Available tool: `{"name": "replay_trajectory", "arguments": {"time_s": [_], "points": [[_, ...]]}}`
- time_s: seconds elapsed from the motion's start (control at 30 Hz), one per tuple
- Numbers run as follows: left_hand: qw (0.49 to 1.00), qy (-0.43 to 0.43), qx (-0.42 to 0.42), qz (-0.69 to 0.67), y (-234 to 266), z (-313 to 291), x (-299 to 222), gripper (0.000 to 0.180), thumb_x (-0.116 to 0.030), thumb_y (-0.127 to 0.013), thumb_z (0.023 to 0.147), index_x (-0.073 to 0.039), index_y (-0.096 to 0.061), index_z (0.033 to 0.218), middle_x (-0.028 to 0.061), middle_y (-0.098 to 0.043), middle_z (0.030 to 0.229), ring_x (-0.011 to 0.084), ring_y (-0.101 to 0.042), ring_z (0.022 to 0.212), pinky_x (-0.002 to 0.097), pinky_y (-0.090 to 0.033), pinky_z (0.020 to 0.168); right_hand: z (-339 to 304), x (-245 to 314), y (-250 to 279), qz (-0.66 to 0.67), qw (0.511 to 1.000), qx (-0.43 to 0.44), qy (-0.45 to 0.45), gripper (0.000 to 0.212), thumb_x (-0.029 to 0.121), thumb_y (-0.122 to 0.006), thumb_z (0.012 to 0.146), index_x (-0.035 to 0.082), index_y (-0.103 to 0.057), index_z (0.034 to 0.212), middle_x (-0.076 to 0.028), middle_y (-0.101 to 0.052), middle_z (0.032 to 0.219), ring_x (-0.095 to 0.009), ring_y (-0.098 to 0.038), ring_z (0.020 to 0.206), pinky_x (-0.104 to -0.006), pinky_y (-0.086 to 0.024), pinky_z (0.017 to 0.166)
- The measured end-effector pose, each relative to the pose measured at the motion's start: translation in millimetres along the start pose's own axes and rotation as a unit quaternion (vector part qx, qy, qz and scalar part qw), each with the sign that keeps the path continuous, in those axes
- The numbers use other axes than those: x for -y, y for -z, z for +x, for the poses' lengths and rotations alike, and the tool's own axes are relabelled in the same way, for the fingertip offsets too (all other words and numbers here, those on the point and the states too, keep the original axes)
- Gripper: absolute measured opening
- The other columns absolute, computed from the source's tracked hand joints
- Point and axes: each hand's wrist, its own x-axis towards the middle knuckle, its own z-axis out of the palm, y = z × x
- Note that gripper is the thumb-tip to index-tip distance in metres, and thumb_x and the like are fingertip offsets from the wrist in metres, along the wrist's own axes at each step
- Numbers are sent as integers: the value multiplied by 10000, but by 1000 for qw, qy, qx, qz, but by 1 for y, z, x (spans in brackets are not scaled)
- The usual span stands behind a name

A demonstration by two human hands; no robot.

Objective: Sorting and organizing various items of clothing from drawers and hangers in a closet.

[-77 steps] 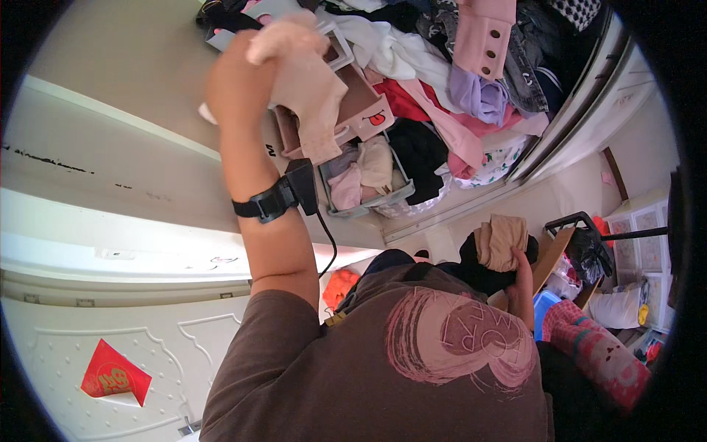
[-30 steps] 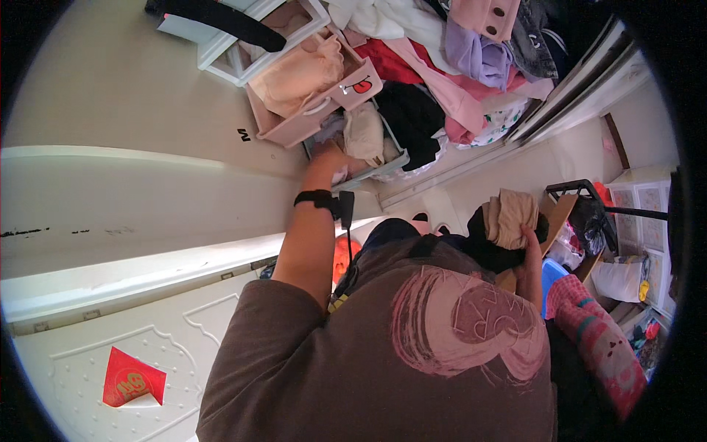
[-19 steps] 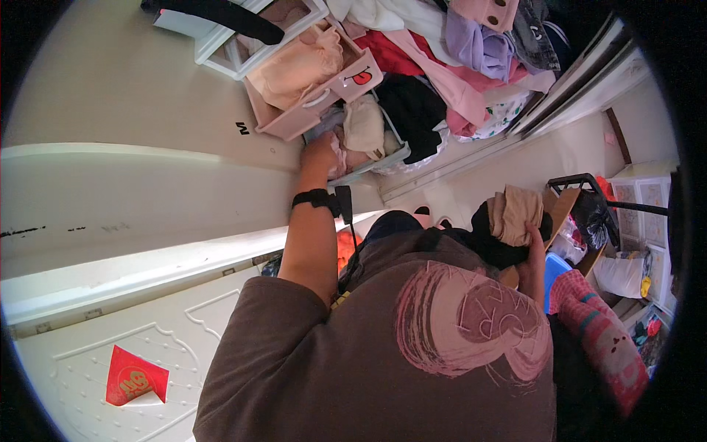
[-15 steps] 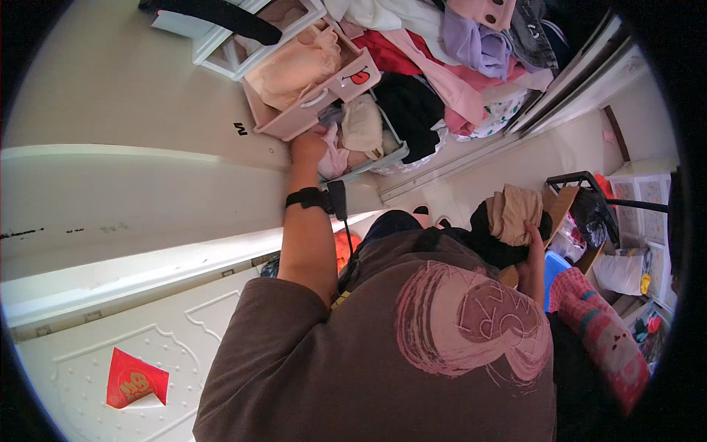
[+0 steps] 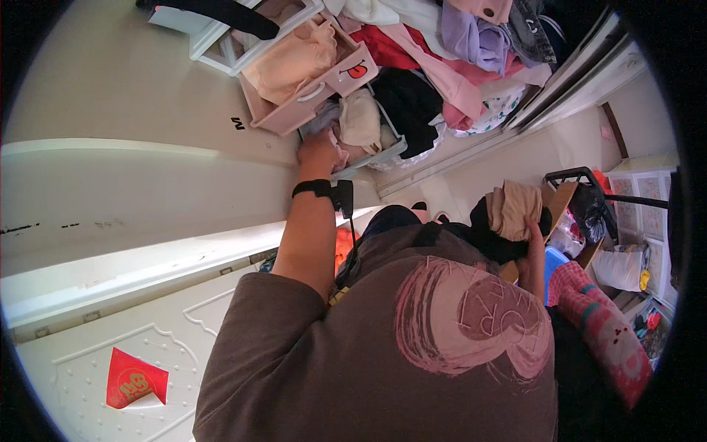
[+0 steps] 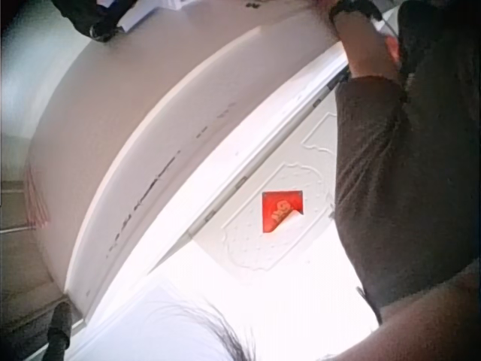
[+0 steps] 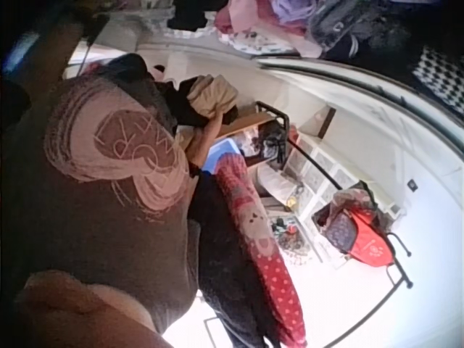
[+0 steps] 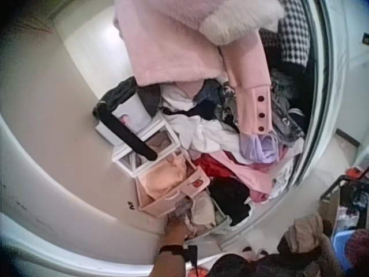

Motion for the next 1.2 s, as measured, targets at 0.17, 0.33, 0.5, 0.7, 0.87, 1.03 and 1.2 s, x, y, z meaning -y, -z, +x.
{"name": "replay_trajectory", "arguments": {"time_s": [0.17,0.33,0.5,0.7,0.87,1.03,1.2], "points": [[998,34,-24,-38,2,-2,2,512,-384,-708,748,-140,-592,1183,139,-650,1135,314,-633,1056,431,-516,889,3,-1,1,4,1000,3,-13,516,244,-647,853,8,-501,1288,-147,-627,1170,-298,-624,1035,-404,-508,910],[989,71,-122,-53,22,-13,-6,470,-360,-674,769,-96,-608,1152,161,-662,1121,317,-638,1045,419,-512,878,-2,-3,2,-10,1000,-18,-9,528,264,-658,849,10,-504,1285,-143,-626,1173,-296,-623,1036,-408,-506,912],[983,-106,96,-112,74,-39,-40,509,-270,-644,744,-77,-585,1212,214,-634,1139,365,-605,1070,433,-486,904,3,-7,6,0,1000,-4,-12,536,282,-664,850,12,-506,1285,-145,-624,1178,-292,-619,1046,-405,-501,919],[927,-297,-201,-107,174,-121,-72,459,-175,-676,748,-63,-577,1182,196,-616,1120,354,-590,1051,413,-474,889,3,-5,-3,-26,1000,10,-2,558,287,-671,845,8,-498,1296,-147,-625,1174,-293,-617,1045,-409,-501,915],[859,-169,-476,-79,230,-141,-68,382,-153,-686,720,-58,-616,1083,216,-613,1074,381,-593,989,448,-473,869,17,-10,4,-28,999,14,-8,562,282,-671,850,2,-491,1302,-153,-622,1184,-297,-615,1052,-408,-504,914],[978,-40,-207,-7,225,-90,-44,348,-248,-608,781,-72,-647,1078,217,-600,1144,333,-569,1050,429,-448,899,31,-16,15,8,999,35,-26,575,277,-665,858,-2,-473,1322,-153,-607,1216,-300,-611,1061,-409,-505,918],[990,-15,6,-141,234,-74,-66,381,-306,-559,826,-77,-645,1117,188,-597,1198,320,-579,1071,423,-439,937,18,-17,7,-1,1000,24,-1,587,285,-678,834,-1,-482,1308,-143,-613,1180,-294,-613,1037,-404,-515,880]]}}
